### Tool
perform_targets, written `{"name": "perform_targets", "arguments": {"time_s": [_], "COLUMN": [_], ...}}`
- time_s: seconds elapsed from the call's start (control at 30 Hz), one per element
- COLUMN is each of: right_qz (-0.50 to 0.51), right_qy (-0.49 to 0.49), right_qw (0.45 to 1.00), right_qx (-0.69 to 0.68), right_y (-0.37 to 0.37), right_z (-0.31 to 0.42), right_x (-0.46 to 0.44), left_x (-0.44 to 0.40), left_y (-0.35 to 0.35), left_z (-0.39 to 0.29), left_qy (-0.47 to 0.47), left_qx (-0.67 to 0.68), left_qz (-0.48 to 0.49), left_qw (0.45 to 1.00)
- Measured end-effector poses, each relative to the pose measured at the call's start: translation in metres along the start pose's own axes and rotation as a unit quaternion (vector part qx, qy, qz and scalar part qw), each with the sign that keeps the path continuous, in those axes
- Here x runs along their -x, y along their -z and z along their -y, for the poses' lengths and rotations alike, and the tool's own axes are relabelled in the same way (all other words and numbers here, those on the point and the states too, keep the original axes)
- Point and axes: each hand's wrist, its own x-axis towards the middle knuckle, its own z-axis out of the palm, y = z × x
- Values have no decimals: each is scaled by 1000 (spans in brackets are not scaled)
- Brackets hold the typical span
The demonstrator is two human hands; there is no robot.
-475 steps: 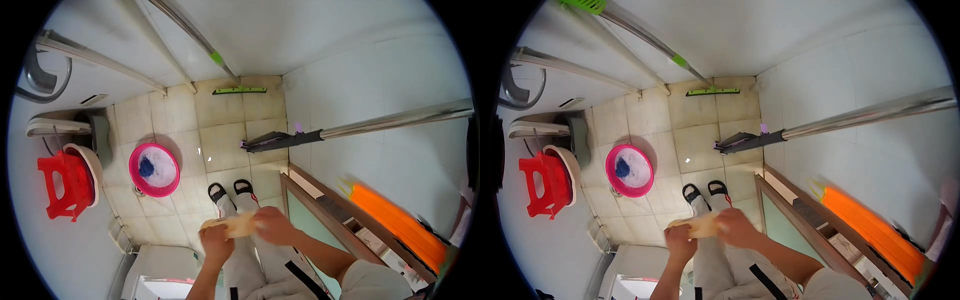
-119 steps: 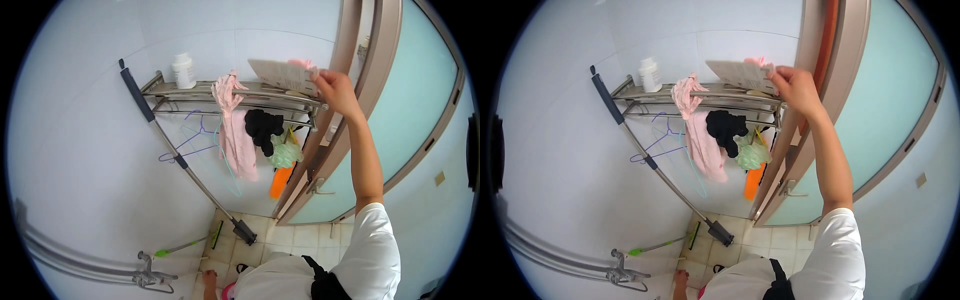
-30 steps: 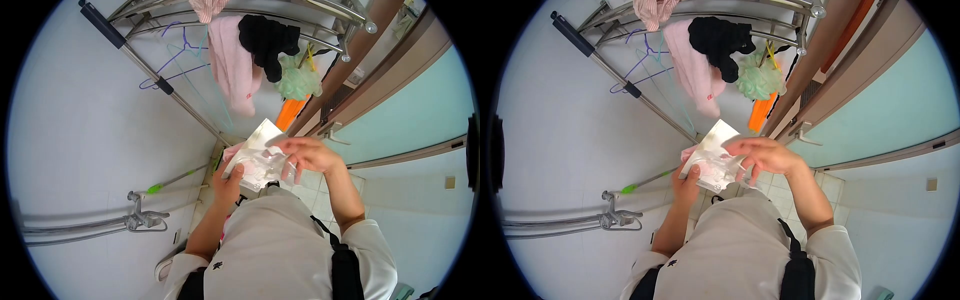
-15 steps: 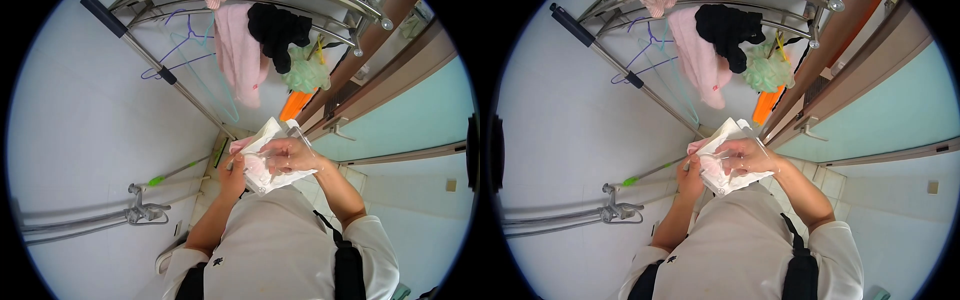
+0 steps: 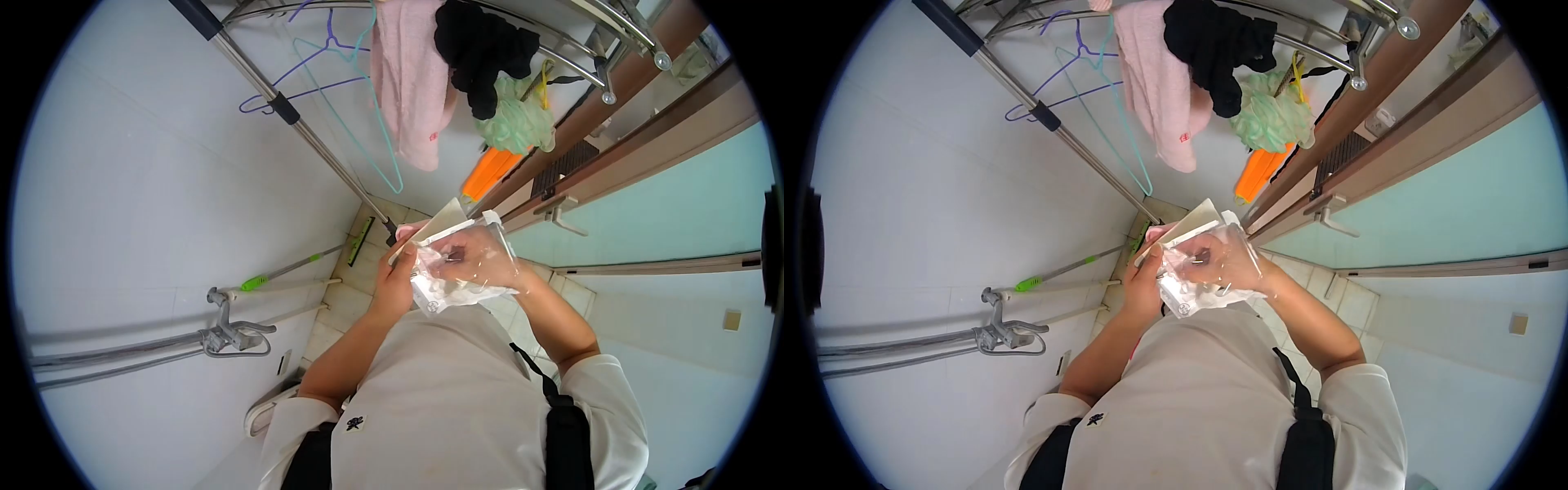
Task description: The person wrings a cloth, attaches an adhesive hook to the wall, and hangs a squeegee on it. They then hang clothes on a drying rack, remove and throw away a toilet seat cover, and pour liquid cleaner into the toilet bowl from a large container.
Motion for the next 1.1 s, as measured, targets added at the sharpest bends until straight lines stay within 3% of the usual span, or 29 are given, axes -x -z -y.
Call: {"name": "perform_targets", "arguments": {"time_s": [0.07, 0.13, 0.17, 0.23, 0.27, 0.37, 0.43, 0.53, 0.57, 0.6, 0.63, 0.73, 0.8, 0.9, 0.93, 1.03, 1.1], "right_qz": [7, 23, 14, -1, 13, 28, 1, -99, -108, -97, -53, -30, -1, -59, -24, -113, -158], "right_qy": [-12, -63, -31, 33, 6, -68, -103, -69, -70, -3, 58, -40, -66, -37, -147, -240, -210], "right_qw": [998, 992, 994, 996, 996, 992, 986, 985, 987, 993, 994, 996, 997, 997, 987, 962, 958], "right_qx": [62, 107, 100, 85, 84, 102, 134, 122, 102, 60, 78, 67, 38, -22, 57, 64, 116], "right_y": [1, -3, -4, -6, -4, 2, 5, 11, 7, -1, -4, -7, -14, -33, -29, -24, -12], "right_z": [-1, 4, 1, -4, -2, 5, -10, -33, -25, -34, -13, 7, -6, -38, -31, -64, -88], "right_x": [-2, -1, 0, 0, 0, -1, 4, 13, 19, 15, 12, 12, 14, 27, 30, 42, 51], "left_x": [-3, -5, -8, -10, -9, -4, 3, 9, 11, 17, 12, 6, 19, 28, 29, 28, 32], "left_y": [9, 22, 26, 29, 28, 24, 39, 44, 47, 46, 37, 20, 14, 11, 13, 36, 38], "left_z": [6, 12, 12, 10, 10, 10, 25, 17, 15, 13, 4, 13, 18, 31, 37, 73, 74], "left_qy": [4, 77, 110, 133, 146, 162, 157, 123, 110, 63, 62, 55, 70, 101, 121, 165, 196], "left_qx": [12, 192, 280, 302, 313, 216, 128, -8, -69, -177, -141, -28, -107, -173, -166, -89, -70], "left_qz": [7, 68, 100, 105, 107, -21, -36, -79, -51, -21, -24, -54, -84, -85, -82, -116, -132], "left_qw": [1000, 976, 949, 938, 932, 962, 979, 989, 990, 982, 988, 997, 988, 976, 975, 975, 969]}}
